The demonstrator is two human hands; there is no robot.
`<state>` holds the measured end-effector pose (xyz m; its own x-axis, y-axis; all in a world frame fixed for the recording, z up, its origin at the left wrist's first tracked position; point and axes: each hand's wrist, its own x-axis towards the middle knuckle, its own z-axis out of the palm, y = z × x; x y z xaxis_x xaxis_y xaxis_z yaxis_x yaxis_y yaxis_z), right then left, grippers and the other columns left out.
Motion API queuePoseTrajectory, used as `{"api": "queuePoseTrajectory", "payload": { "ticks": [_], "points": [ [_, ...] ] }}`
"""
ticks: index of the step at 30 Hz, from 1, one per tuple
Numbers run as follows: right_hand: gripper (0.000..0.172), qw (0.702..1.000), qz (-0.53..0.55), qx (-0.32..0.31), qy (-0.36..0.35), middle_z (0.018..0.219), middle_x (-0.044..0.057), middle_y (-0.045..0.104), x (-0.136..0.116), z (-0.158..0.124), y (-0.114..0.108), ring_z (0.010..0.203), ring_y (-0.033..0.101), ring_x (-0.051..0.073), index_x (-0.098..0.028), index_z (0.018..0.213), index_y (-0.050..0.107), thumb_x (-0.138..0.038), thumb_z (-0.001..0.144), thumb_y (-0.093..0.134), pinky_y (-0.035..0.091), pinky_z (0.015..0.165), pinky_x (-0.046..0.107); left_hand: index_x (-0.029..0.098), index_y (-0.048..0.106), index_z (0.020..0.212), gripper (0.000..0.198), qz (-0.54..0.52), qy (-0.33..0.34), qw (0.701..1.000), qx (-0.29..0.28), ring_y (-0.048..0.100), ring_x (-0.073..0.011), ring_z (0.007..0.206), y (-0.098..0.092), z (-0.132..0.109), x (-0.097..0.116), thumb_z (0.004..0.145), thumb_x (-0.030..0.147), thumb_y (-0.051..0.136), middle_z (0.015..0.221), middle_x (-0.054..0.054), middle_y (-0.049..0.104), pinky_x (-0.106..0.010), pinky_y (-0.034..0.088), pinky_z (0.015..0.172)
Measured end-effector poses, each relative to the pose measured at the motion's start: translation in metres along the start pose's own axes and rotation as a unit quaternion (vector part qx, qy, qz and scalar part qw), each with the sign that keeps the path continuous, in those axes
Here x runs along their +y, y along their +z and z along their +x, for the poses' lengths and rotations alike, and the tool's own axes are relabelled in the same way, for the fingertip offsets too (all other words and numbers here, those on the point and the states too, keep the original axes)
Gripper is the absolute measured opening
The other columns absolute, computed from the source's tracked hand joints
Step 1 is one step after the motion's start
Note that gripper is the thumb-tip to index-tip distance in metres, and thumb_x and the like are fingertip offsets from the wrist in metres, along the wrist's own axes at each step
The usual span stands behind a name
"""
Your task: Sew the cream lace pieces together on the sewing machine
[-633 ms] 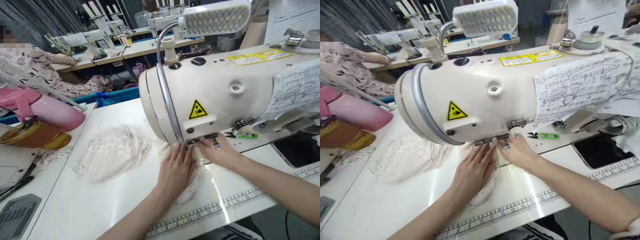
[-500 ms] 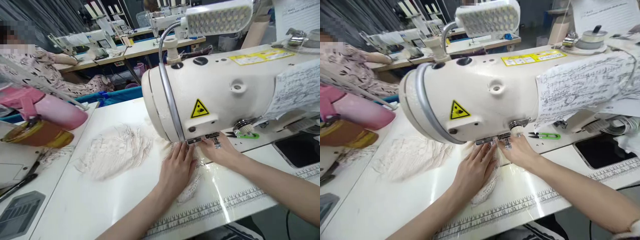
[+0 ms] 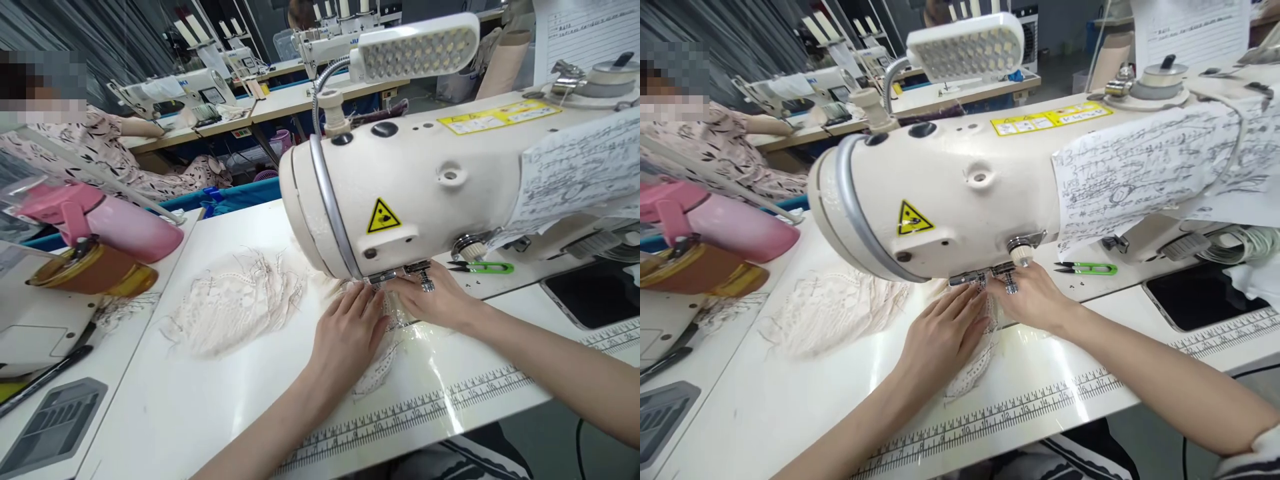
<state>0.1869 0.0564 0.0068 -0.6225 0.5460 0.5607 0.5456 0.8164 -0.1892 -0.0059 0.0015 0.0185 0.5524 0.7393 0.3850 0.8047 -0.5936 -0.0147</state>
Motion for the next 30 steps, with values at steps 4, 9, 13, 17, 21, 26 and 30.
{"api": "queuePoseTrajectory", "payload": {
  "ticks": [4, 9, 13, 17, 21, 26, 30],
  "points": [
    [0.026, 0.993, 0.071, -0.052, -0.083, 0.070, -0.001, 0.058, 0.001, 0.002, -0.002, 0.064, 0.046, 0.012, -0.018, 0.074, 0.058, 0.000, 0.073, 0.039, 0.032, 0.059, 0.025, 0.017, 0.059, 0.082, 0.018, -0.066, 0.077, 0.993, -0.064, 0.060, -0.0176, 0.072, -0.027, 0.002, 0.001, 0.092, 0.029, 0.049, 0.081, -0.002, 0.065, -0.033, 0.048, 0.061],
    [0.025, 0.980, 0.146, -0.105, -0.089, 0.071, -0.001, 0.056, 0.003, 0.003, 0.000, 0.073, 0.047, 0.013, -0.019, 0.070, 0.055, -0.001, 0.073, 0.037, 0.036, 0.067, 0.028, 0.018, 0.054, 0.079, 0.017, -0.053, 0.130, 0.963, -0.231, 0.054, -0.0201, 0.070, -0.048, -0.010, 0.016, 0.080, 0.034, 0.061, 0.080, -0.003, 0.058, -0.033, 0.045, 0.056],
    [0.022, 0.975, 0.147, -0.144, -0.084, 0.076, -0.001, 0.056, 0.004, 0.001, 0.000, 0.076, 0.046, 0.014, -0.019, 0.072, 0.053, -0.002, 0.070, 0.039, 0.035, 0.068, 0.029, 0.015, 0.053, 0.089, 0.014, 0.017, 0.111, 0.970, -0.218, 0.055, -0.0241, 0.081, -0.045, -0.029, 0.025, 0.076, 0.010, 0.053, 0.093, -0.008, 0.059, -0.035, 0.047, 0.061],
    [0.019, 0.969, 0.165, -0.171, -0.072, 0.084, 0.000, 0.056, 0.003, 0.001, -0.005, 0.080, 0.046, 0.015, -0.018, 0.080, 0.053, -0.004, 0.071, 0.043, 0.035, 0.072, 0.029, 0.017, 0.049, 0.085, 0.016, -0.066, 0.012, 0.990, -0.126, 0.054, -0.0183, 0.071, -0.038, -0.034, 0.018, 0.086, 0.006, 0.037, 0.081, -0.005, 0.057, -0.029, 0.044, 0.058],
    [0.021, 0.966, 0.178, -0.173, -0.076, 0.085, 0.000, 0.057, 0.004, 0.002, -0.009, 0.080, 0.046, 0.014, -0.017, 0.087, 0.054, -0.007, 0.070, 0.049, 0.036, 0.075, 0.029, 0.019, 0.048, 0.085, 0.021, -0.240, -0.146, 0.952, -0.122, 0.052, -0.0143, 0.066, -0.039, -0.019, 0.003, 0.091, 0.013, 0.029, 0.077, -0.001, 0.055, -0.025, 0.040, 0.057],
    [0.012, 0.971, 0.178, -0.137, -0.085, 0.079, 0.000, 0.058, 0.005, 0.003, -0.007, 0.078, 0.047, 0.014, -0.018, 0.076, 0.055, -0.010, 0.075, 0.046, 0.037, 0.076, 0.031, 0.018, 0.052, 0.080, 0.027, -0.320, -0.135, 0.924, -0.161, 0.047, -0.0113, 0.057, -0.037, -0.004, -0.008, 0.095, 0.036, 0.039, 0.067, 0.001, 0.052, -0.023, 0.036, 0.053],
    [0.014, 0.969, 0.191, -0.133, -0.080, 0.080, 0.001, 0.059, 0.005, 0.004, -0.008, 0.078, 0.049, 0.014, -0.019, 0.074, 0.054, -0.010, 0.077, 0.043, 0.038, 0.075, 0.031, 0.019, 0.056, 0.099, 0.025, -0.294, -0.082, 0.944, -0.124, 0.042, -0.0088, 0.052, -0.027, -0.005, -0.009, 0.086, 0.041, 0.058, 0.065, 0.005, 0.050, -0.020, 0.031, 0.048]
  ]
}}
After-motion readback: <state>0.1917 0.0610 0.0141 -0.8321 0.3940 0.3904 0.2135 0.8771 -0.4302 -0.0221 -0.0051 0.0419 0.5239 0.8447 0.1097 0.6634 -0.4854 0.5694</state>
